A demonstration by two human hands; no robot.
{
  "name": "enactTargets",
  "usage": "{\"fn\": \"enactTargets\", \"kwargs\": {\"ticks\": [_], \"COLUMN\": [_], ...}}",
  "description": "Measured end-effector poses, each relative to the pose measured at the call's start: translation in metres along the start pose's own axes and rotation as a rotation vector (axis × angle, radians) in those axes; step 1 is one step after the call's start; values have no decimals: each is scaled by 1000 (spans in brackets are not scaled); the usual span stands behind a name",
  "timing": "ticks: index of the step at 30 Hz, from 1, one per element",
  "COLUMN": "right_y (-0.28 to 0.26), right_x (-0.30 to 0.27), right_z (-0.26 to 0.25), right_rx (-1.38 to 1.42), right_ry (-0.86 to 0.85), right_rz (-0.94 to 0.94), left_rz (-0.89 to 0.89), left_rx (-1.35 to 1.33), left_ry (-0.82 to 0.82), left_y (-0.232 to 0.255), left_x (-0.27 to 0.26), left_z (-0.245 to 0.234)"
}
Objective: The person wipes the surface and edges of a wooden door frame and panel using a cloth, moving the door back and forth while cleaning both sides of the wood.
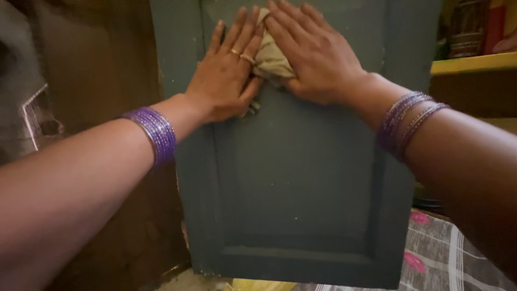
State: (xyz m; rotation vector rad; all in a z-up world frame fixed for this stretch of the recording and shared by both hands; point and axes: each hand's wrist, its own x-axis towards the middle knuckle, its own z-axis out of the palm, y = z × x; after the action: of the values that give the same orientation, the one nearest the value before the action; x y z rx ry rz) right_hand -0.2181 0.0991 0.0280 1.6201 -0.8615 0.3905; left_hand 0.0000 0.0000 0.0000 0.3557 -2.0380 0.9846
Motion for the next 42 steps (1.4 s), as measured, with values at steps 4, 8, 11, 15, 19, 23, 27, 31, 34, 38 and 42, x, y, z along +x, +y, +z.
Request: {"fn": "enactTargets", "kwargs": {"ticks": [4,8,11,15,19,23,27,31,34,38,42], "right_y": [3,13,22,31,28,20,10,3,-2,-14,-28], "right_x": [-8,-16,-22,-37,-55,-71,-85,-93,-99,-107,-117], "right_z": [-15,-26,-29,-29,-23,-18,-13,-10,-9,-4,-11], "right_rx": [3,11,-3,-33,-41,-19,-43,-41,-15,-22,25], "right_ry": [-24,-62,-77,-73,50,128,167,156,123,85,8], "right_rz": [-17,-25,-22,-5,43,96,113,138,170,206,237], "left_rz": [66,97,95,113,116,114,137,140,141,150,202], "left_rx": [-5,10,-32,-66,-47,-56,-35,-54,-57,-73,-97], "left_ry": [-55,-82,-61,14,56,88,105,127,128,127,68], "left_y": [7,15,24,35,46,56,63,72,78,89,93], "left_x": [11,26,33,38,42,40,34,28,24,15,8], "left_z": [-9,-10,-6,2,11,19,25,28,30,31,28]}}
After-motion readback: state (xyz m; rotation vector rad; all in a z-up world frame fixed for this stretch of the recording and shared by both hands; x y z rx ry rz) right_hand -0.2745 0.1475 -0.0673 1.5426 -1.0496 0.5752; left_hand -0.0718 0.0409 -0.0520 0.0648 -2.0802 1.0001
